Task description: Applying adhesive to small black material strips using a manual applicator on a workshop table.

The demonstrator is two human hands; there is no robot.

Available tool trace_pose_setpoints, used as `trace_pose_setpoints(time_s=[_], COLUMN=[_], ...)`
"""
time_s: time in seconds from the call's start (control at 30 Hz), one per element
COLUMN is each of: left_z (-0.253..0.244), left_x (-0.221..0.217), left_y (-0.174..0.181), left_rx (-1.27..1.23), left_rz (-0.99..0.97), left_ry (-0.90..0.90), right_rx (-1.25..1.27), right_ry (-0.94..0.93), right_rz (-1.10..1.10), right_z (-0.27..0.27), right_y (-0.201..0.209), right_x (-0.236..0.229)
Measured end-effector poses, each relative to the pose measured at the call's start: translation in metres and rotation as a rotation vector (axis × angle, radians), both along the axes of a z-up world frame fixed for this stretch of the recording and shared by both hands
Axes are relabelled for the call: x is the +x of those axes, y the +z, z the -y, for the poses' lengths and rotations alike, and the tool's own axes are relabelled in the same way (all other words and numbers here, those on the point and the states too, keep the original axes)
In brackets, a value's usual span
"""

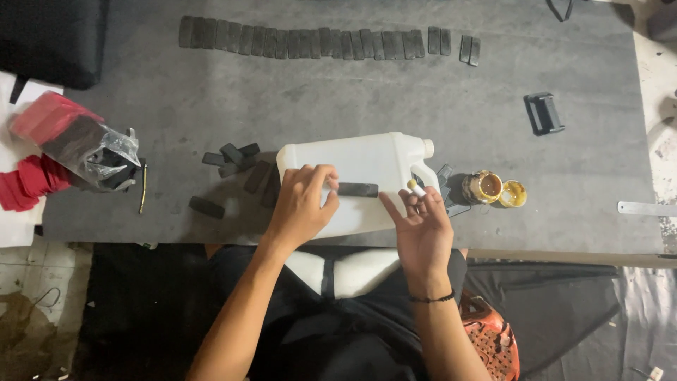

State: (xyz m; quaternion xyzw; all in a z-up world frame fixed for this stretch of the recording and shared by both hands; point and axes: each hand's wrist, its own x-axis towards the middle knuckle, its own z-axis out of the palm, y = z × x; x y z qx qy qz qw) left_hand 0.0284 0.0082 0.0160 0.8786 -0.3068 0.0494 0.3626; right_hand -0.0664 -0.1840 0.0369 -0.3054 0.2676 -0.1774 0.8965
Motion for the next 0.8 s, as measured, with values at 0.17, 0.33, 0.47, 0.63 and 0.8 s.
trace_pose_setpoints(time_s=[0.17, 0.33, 0.47, 0.63, 0.8], left_z=[-0.003, -0.004, -0.004, 0.005, 0.012], left_x=[-0.009, -0.011, -0.011, -0.012, -0.009], left_y=[-0.003, 0.000, -0.005, 0.001, -0.006], left_rx=[-0.059, -0.104, -0.164, -0.284, -0.338], left_rz=[0.019, 0.040, 0.033, 0.021, 0.061], left_ry=[-0.004, 0.008, -0.004, 0.015, 0.035], right_rx=[-0.014, -0.103, -0.239, -0.222, -0.129], right_ry=[-0.011, -0.028, -0.058, -0.139, -0.216], right_rz=[0.003, 0.029, -0.005, -0.024, -0.053], right_z=[0.001, 0.011, 0.024, 0.046, 0.061], right_y=[0.008, -0.013, -0.033, -0.053, -0.061], right_x=[0.002, -0.008, -0.023, -0.038, -0.048])
